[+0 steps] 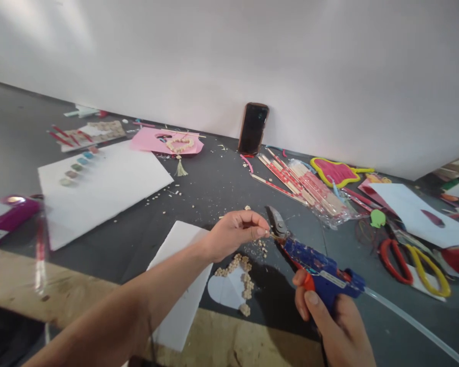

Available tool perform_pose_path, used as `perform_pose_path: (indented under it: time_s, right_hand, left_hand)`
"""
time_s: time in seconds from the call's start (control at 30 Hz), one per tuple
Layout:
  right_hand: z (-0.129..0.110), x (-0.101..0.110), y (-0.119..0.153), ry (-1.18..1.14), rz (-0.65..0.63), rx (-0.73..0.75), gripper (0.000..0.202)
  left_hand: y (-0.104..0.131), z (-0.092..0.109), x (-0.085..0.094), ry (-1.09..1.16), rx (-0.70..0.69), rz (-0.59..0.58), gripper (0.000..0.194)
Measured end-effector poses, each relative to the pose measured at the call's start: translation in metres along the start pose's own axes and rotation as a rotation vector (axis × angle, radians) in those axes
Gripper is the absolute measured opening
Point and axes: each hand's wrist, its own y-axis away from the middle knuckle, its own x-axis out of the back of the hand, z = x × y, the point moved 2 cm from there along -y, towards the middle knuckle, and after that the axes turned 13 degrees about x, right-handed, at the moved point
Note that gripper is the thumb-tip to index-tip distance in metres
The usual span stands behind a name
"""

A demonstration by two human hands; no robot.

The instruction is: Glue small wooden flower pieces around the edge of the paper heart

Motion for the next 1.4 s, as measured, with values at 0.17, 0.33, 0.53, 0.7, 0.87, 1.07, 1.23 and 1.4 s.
perform_pose_path:
  time_s: [0.17, 0.33, 0.53, 0.7, 0.87, 1.07, 1.23, 1.4]
  right_hand:
    - [0.0027, 0.0012, 0.0006, -0.003, -0.041, -0.020, 0.023]
    - [0.0035, 0.0015, -0.0009, 0.017, -0.067, -0.013, 0.022]
    - [0.0055, -0.0004, -0.0010, 0.025, -0.066, -0.001, 0.022]
    - [0.0058, -0.0016, -0.0024, 0.014, -0.046, 0.000, 0.024]
    - [0.0071, -0.0004, -0.0003, 0.024, -0.061, -0.020, 0.023]
    - [0.0081, 0.0009, 0.0017, 0.020, -0.060, -0.017, 0.023]
    - [0.0086, 0.0004, 0.0014, 0.012, -0.058, -0.008, 0.023]
    - [0.0077, 0.0000, 0.0017, -0.004, -0.031, 0.000, 0.022]
  left_hand:
    - [-0.0003, 0.0013, -0.0023, -0.009, 0.022, 0.000, 0.010]
    - [0.0010, 0.0020, -0.0029, -0.009, 0.038, 0.012, 0.011]
    - [0.0021, 0.0017, -0.0029, 0.015, 0.051, -0.001, 0.009]
    - [0.0013, 0.0016, -0.0023, 0.008, 0.056, 0.017, 0.009]
    - [0.0014, 0.0022, -0.0033, 0.030, 0.046, 0.010, 0.007]
    - [0.0004, 0.0009, -0.0025, 0.032, 0.047, 0.019, 0.009]
    - [0.0000, 0.0005, -0.0023, 0.040, 0.032, 0.021, 0.010]
    - [-0.0009, -0.0002, -0.0021, 0.071, 0.040, -0.004, 0.011]
